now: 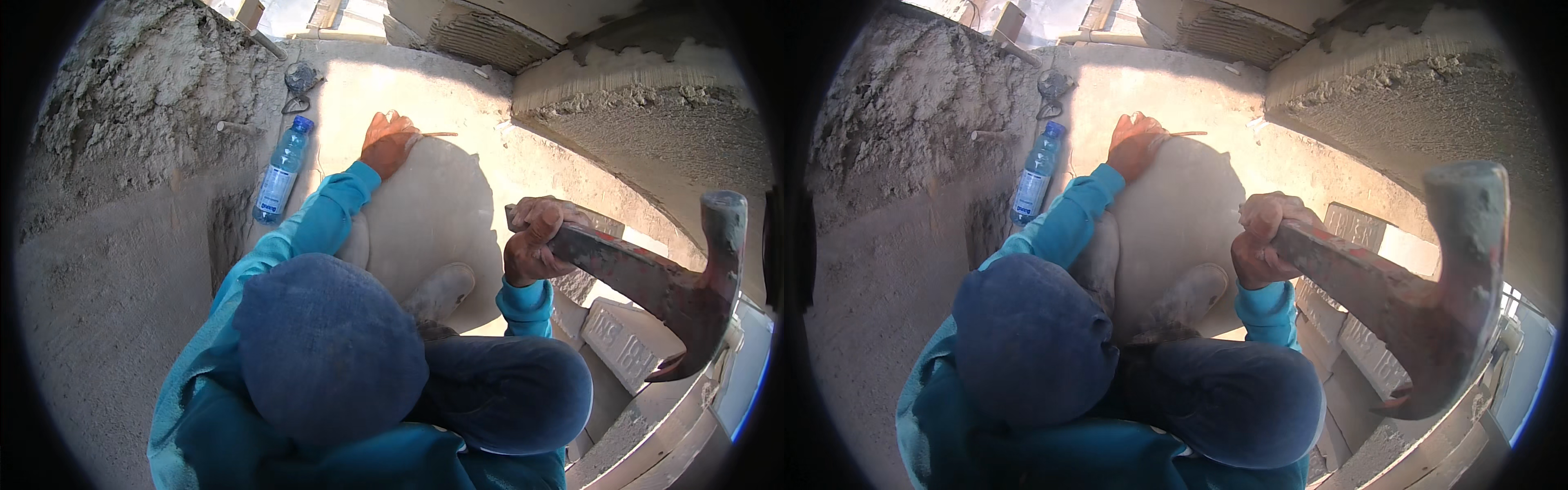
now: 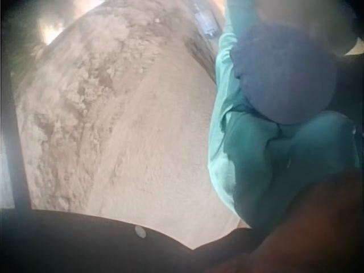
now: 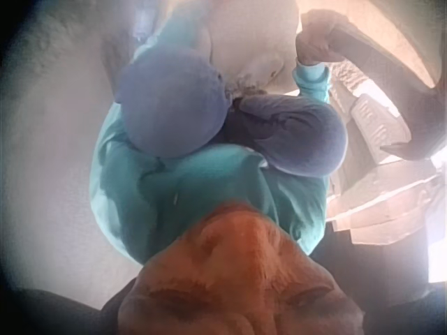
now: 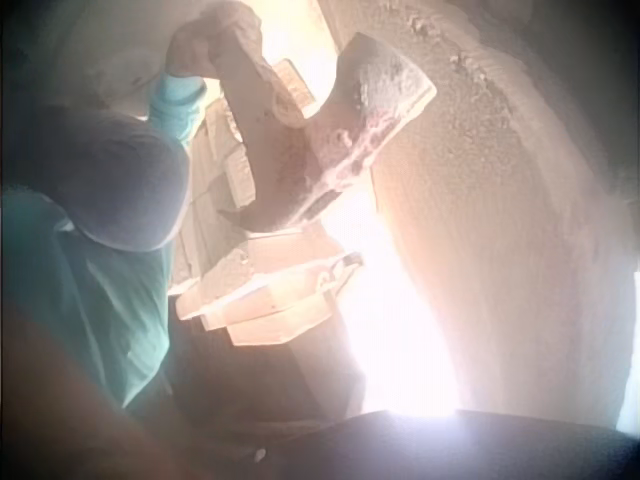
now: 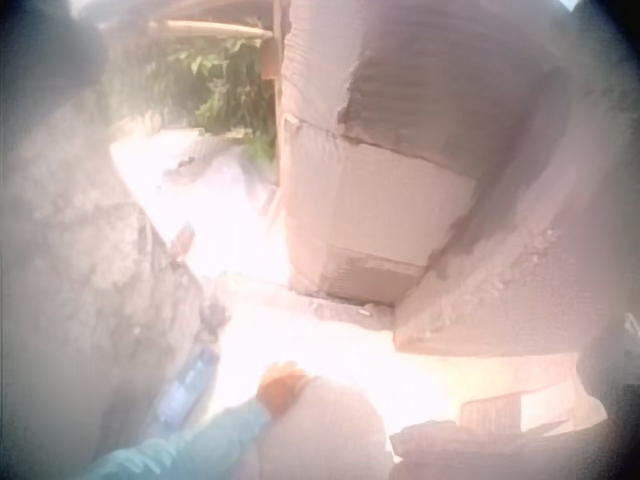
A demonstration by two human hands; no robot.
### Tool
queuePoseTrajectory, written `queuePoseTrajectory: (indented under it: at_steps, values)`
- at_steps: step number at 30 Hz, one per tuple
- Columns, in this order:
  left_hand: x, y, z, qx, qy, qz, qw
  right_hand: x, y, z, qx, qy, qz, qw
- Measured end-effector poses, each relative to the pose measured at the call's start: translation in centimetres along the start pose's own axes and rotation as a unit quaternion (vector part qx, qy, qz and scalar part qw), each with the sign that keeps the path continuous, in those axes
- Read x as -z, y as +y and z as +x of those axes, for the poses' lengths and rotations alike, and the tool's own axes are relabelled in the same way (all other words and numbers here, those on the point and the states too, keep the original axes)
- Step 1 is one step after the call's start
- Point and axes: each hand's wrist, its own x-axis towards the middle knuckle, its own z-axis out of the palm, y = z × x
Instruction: The person uses an angle grinder to cut several metal rods into smaller pieces, then hammers the cut pieces into a concrete surface. The person handles the rods and tools directly, moving between cutting and hammering actions.
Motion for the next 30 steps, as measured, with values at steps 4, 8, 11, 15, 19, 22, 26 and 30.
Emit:
queuePoseTrajectory:
  at_steps: [4, 8, 11, 15, 19, 22, 26, 30]
  values:
    - [-0.5, -0.9, 0.1, -0.015, 0.064, 0.062, 0.996, 3.6, 7.7, -4.2, -0.250, -0.307, -0.510, 0.764]
    - [-1.1, -0.2, -1.4, -0.047, 0.031, 0.085, 0.995, 2.5, 4.4, -2.1, -0.247, -0.161, -0.396, 0.869]
    - [0.5, 0.2, 1.4, -0.043, 0.045, 0.065, 0.996, 2.8, 2.9, -2.6, -0.183, -0.121, -0.366, 0.904]
    - [-0.1, 1.5, 3.1, 0.014, -0.024, 0.034, 0.999, 3.2, 2.9, -6.6, -0.172, -0.094, -0.328, 0.924]
    - [-0.9, 2.9, 4.8, 0.099, -0.046, -0.013, 0.994, 4.4, 3.5, -10.1, -0.253, -0.096, -0.332, 0.904]
    - [-1.3, 3.1, 4.7, 0.251, -0.009, -0.235, 0.939, 4.5, 3.2, -11.1, -0.265, -0.084, -0.312, 0.909]
    - [-0.5, 3.4, 3.6, 0.374, -0.041, -0.408, 0.832, 5.1, 3.9, -12.3, -0.268, -0.077, -0.311, 0.909]
    - [0.6, 3.5, 2.9, 0.196, 0.001, -0.087, 0.977, 5.2, 3.9, -12.4, -0.286, -0.085, -0.311, 0.902]
